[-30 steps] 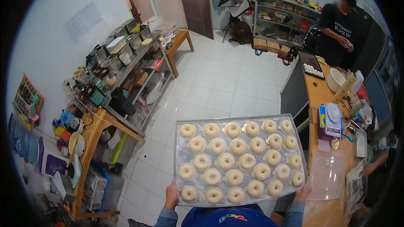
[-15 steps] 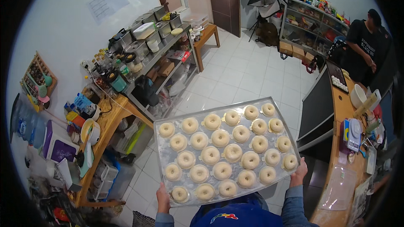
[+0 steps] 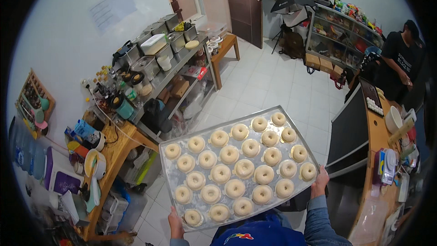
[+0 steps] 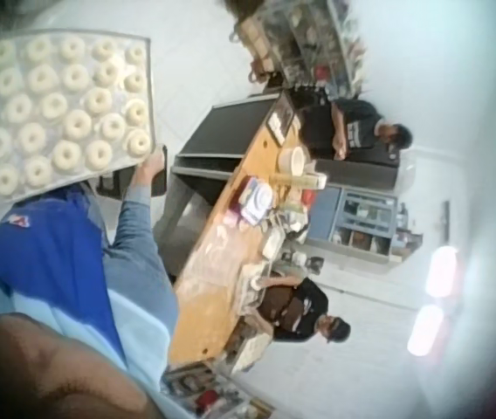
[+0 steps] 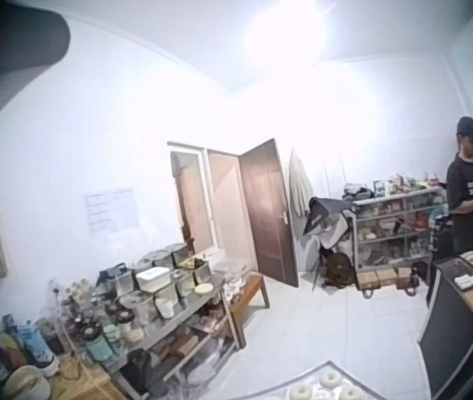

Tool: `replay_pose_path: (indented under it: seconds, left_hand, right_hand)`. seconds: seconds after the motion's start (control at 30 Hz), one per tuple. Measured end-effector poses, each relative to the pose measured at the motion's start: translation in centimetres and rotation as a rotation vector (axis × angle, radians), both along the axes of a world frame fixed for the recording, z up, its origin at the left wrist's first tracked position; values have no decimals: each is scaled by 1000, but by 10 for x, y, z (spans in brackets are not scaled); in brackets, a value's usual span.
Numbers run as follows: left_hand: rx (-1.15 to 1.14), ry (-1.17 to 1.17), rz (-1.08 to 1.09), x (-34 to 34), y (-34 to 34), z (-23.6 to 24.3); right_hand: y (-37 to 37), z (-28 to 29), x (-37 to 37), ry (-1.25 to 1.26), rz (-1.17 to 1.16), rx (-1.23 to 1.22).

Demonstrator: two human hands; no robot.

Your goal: The person organizes trays of dough rings, places a plastic lid on a container, and washes a plastic scraper in a sink.

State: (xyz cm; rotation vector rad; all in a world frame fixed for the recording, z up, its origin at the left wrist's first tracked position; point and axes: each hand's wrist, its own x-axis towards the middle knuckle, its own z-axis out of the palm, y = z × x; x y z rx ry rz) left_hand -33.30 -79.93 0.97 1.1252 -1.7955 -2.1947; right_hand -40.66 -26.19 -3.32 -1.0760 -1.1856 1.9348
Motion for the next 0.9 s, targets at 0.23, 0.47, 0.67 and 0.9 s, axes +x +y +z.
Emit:
replay_pose_path:
  seconds: [0.23, 0.47, 0.67, 0.9]
  left_hand:
    - [-38, 45, -36, -185, 24, -1]
    - [-3, 13, -14, -384, 58, 9]
    - [-59, -22, -55, -531, 78, 18]
    - [18, 27, -95, -732, 67, 10]
  right_hand:
    - [35, 20, -167, -26, -7, 4]
    - [58, 66, -350, -20, -39, 15]
    - [86, 20, -470, -15, -66, 52]
    - [86, 16, -648, 5, -91, 29]
